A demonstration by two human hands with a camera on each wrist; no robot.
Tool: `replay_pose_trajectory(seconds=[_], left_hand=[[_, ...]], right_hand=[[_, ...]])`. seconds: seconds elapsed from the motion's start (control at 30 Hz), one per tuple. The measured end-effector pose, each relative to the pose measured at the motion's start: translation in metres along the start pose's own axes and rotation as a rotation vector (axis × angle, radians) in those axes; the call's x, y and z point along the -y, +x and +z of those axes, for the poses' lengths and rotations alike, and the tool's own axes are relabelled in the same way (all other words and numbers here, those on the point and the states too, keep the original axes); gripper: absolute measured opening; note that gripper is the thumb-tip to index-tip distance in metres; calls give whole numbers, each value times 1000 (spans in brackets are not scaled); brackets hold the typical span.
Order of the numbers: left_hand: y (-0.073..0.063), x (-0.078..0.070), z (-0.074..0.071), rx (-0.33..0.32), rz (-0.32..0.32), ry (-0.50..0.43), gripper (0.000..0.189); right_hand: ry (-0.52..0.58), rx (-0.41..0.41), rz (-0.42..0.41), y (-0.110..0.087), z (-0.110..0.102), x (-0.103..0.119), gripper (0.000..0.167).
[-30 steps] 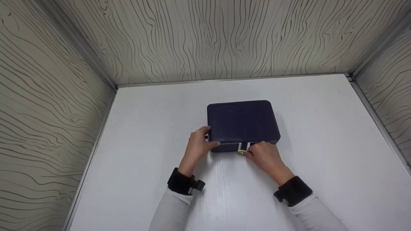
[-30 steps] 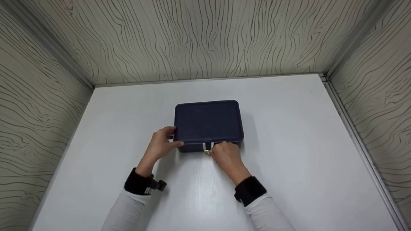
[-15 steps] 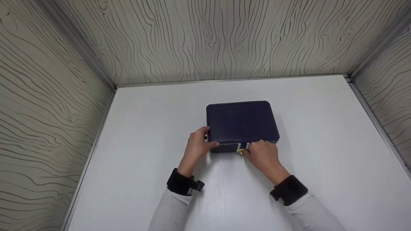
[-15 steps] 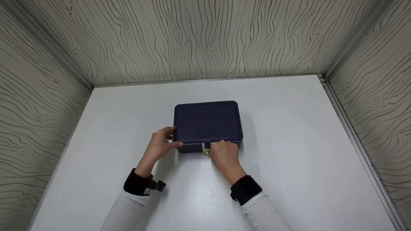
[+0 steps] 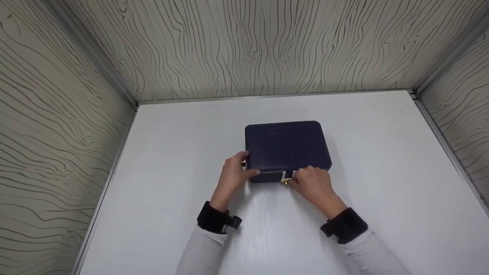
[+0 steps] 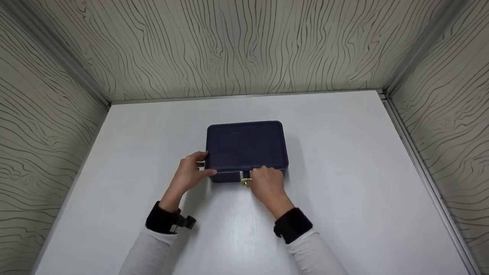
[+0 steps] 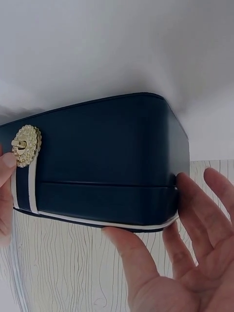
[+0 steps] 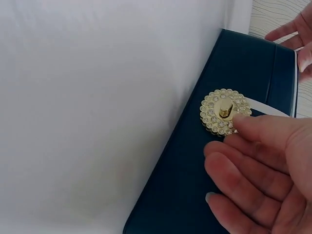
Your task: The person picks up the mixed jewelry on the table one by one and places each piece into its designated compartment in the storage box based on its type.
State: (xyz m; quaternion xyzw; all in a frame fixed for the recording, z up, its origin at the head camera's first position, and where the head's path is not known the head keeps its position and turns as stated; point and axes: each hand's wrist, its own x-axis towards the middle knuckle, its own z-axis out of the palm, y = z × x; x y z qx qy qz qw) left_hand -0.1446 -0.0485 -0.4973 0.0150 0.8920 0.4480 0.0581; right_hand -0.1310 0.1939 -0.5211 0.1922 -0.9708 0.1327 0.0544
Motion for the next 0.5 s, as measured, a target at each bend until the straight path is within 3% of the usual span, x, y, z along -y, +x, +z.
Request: replay_pose_trajectory(seconds=[0.17,0.3,0.4,0.5], left_hand=[[-1,1,-6,28,-4,46,62],[0,4,-14,58,36,67,50],[1,9,-20,58,85,86,41],[2,15,-27,33,116,127,36]], right_hand=[[130,86,-7,-3,-11,-2,18],[280,128,-30,-7,-27,-7,6],[410,115,-40,-9,-41,-16,5],[513,38,-33,-12,-54,-26,13]])
